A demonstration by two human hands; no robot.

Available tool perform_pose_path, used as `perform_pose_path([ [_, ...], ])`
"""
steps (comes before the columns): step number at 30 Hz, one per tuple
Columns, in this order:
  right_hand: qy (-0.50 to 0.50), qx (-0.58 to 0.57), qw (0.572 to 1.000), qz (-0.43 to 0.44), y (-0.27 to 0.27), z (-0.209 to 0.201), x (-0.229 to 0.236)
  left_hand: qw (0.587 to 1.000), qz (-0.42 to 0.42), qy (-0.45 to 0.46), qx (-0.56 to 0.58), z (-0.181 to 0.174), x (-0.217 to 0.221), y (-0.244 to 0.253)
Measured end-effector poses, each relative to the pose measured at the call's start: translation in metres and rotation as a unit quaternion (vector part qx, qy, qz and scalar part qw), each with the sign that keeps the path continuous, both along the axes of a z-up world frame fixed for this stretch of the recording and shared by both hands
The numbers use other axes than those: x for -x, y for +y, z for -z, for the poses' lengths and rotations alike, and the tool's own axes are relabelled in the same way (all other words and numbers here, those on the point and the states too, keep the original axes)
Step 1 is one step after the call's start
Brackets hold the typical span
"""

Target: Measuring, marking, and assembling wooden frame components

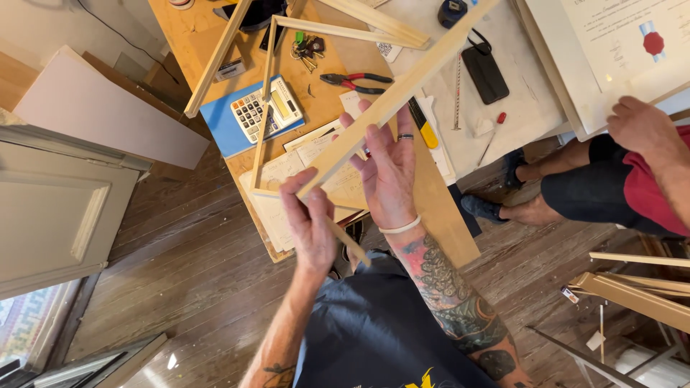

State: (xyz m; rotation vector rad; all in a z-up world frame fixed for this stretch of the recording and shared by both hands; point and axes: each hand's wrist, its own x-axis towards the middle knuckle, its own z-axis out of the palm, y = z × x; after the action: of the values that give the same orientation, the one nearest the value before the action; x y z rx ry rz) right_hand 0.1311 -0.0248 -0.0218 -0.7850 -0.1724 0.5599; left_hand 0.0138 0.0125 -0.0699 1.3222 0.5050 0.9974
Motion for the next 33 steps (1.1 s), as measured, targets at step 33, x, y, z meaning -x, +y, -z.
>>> perform_pose_path([
  [33,-0.712,0.47,0.501,-0.146,-0.056,-0.039,-0.095,0.954,0.165,0.084,0.236,-0.04,0.107,0.139],
])
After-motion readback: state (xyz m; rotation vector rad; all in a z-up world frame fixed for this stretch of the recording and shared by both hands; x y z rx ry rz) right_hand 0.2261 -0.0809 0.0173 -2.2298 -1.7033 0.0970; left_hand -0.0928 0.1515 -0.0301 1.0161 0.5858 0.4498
